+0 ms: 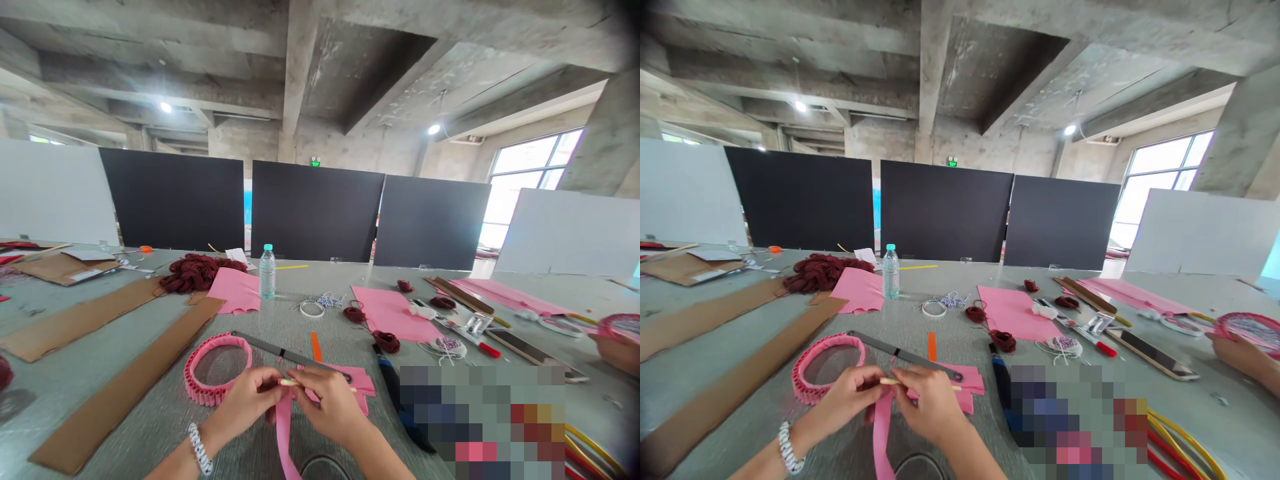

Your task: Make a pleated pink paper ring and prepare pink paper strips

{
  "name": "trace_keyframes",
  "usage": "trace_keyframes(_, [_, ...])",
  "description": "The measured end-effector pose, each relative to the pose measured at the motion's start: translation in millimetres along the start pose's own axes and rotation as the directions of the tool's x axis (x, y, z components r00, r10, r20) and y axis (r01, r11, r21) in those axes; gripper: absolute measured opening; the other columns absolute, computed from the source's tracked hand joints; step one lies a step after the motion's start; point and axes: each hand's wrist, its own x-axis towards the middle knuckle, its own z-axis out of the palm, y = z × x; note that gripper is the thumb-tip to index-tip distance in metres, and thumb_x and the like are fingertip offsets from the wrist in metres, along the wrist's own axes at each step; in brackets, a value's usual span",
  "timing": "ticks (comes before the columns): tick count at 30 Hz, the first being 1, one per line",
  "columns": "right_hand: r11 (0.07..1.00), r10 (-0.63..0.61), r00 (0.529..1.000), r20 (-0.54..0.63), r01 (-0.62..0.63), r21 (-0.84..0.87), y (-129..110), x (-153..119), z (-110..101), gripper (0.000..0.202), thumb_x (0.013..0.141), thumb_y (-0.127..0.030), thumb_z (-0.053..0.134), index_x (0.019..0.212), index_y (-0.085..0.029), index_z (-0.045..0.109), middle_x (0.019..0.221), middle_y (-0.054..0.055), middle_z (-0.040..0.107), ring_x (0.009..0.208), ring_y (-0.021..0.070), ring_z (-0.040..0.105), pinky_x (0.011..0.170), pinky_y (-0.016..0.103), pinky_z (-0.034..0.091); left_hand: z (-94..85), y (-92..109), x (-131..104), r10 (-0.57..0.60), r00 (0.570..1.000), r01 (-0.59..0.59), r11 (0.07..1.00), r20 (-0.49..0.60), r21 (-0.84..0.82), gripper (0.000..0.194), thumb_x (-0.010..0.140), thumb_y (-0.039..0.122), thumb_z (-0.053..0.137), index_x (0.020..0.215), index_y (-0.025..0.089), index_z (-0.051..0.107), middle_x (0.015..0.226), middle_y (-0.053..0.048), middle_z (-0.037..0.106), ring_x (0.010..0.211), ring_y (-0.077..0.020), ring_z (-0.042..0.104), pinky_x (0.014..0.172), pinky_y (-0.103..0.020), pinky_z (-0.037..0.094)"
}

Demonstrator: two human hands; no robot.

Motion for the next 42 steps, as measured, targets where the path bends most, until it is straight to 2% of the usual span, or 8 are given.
trace_keyframes(5, [1.000, 0.021, 1.000, -0.012, -0.021, -0.006, 2, 0, 2, 0.030, 0.081, -0.018, 0.038, 0.105, -0.022, 0.057, 0.081, 0.005, 0.064, 0.069, 0.0164, 0.057, 0.062, 0.025, 0.039, 0.6, 2, 1, -0.007, 1.000, 0.009, 0.992, 0.009, -0.127, 0.023, 0.073, 0.037, 0.051, 0.072, 0.015, 0.059, 0.051, 0.003, 0.052, 0.041, -0.0103, 0.047, 0.043, -0.021, 0.034])
trace_keyframes(12, [0.973, 0.177, 0.968, -0.180, -0.145, 0.178, 7, 1, 5, 0.027, 0.081, -0.022, 0.039, 0.103, -0.018, 0.055, 0.079, 0.004, 0.062, 0.060, 0.0124, 0.052, 0.054, 0.021, 0.037, -4.2, -10, 7, -0.075, 0.972, -0.047, 0.864, -0.222, -0.501, 0.016, 0.072, 0.031, 0.057, 0.071, 0.015, 0.058, 0.056, 0.003, 0.054, 0.045, -0.0086, 0.048, 0.046, -0.021, 0.039])
trace_keyframes(18, [0.953, 0.250, 0.968, 0.030, -0.251, 0.171, 13, 2, 12, 0.021, 0.063, -0.006, 0.041, 0.070, -0.015, 0.058, 0.056, -0.003, 0.050, 0.051, 0.0094, 0.041, 0.046, 0.019, 0.026, -6.4, -11, 10, -0.106, 0.967, -0.048, 0.814, -0.230, -0.579, 0.016, 0.072, 0.031, 0.057, 0.069, 0.015, 0.056, 0.054, 0.004, 0.053, 0.044, -0.0063, 0.045, 0.045, -0.020, 0.038])
trace_keyframes(22, [0.908, 0.306, 0.952, 0.031, -0.302, 0.291, 12, 5, 11, 0.027, 0.077, -0.017, 0.034, 0.074, -0.014, 0.061, 0.059, 0.000, 0.050, 0.055, 0.0114, 0.043, 0.051, 0.021, 0.030, -8.1, -9, 9, -0.149, 0.968, -0.003, 0.795, -0.201, -0.607, 0.016, 0.071, 0.032, 0.058, 0.070, 0.016, 0.057, 0.052, 0.005, 0.050, 0.040, -0.0047, 0.042, 0.041, -0.018, 0.036])
trace_keyframes(26, [0.863, 0.315, 0.949, 0.003, -0.288, 0.416, 12, 7, 6, 0.035, 0.081, -0.035, 0.037, 0.074, -0.013, 0.063, 0.052, -0.002, 0.041, 0.049, 0.0097, 0.036, 0.047, 0.021, 0.029, -5.7, -9, 6, -0.212, 0.975, 0.151, 0.853, -0.066, -0.499, 0.017, 0.067, 0.030, 0.061, 0.070, 0.013, 0.059, 0.051, 0.004, 0.051, 0.042, -0.0050, 0.044, 0.041, -0.017, 0.035])
trace_keyframes(29, [0.842, 0.287, 0.956, 0.064, -0.284, 0.460, 12, 6, 5, 0.029, 0.076, -0.036, 0.048, 0.093, -0.016, 0.062, 0.054, -0.003, 0.043, 0.046, 0.0079, 0.033, 0.043, 0.020, 0.026, -1.0, -11, 4, -0.201, 0.979, 0.193, 0.926, 0.008, -0.324, 0.020, 0.067, 0.032, 0.059, 0.073, 0.013, 0.060, 0.048, 0.004, 0.051, 0.038, -0.0073, 0.045, 0.038, -0.018, 0.034])
trace_keyframes(37, [0.986, 0.135, 0.991, 0.023, -0.137, 0.097, 9, 3, 5, 0.021, 0.079, -0.020, 0.046, 0.087, -0.025, 0.065, 0.067, 0.000, 0.058, 0.061, 0.0116, 0.050, 0.055, 0.021, 0.033, 1.8, -14, 3, -0.139, 0.988, 0.148, 0.974, 0.064, -0.172, 0.019, 0.072, 0.033, 0.051, 0.076, 0.014, 0.056, 0.053, 0.003, 0.053, 0.040, -0.0108, 0.049, 0.042, -0.023, 0.038])
trace_keyframes(42, [0.997, 0.080, 0.997, 0.023, -0.080, 0.002, 8, 3, 7, 0.021, 0.082, -0.022, 0.044, 0.083, -0.025, 0.065, 0.063, -0.001, 0.056, 0.061, 0.0114, 0.051, 0.055, 0.020, 0.034, 2.5, -18, 4, -0.148, 0.988, 0.145, 0.986, -0.032, -0.085, 0.033, 0.077, 0.047, 0.039, 0.070, 0.016, 0.051, 0.047, 0.006, 0.045, 0.037, -0.0089, 0.041, 0.038, -0.021, 0.032])
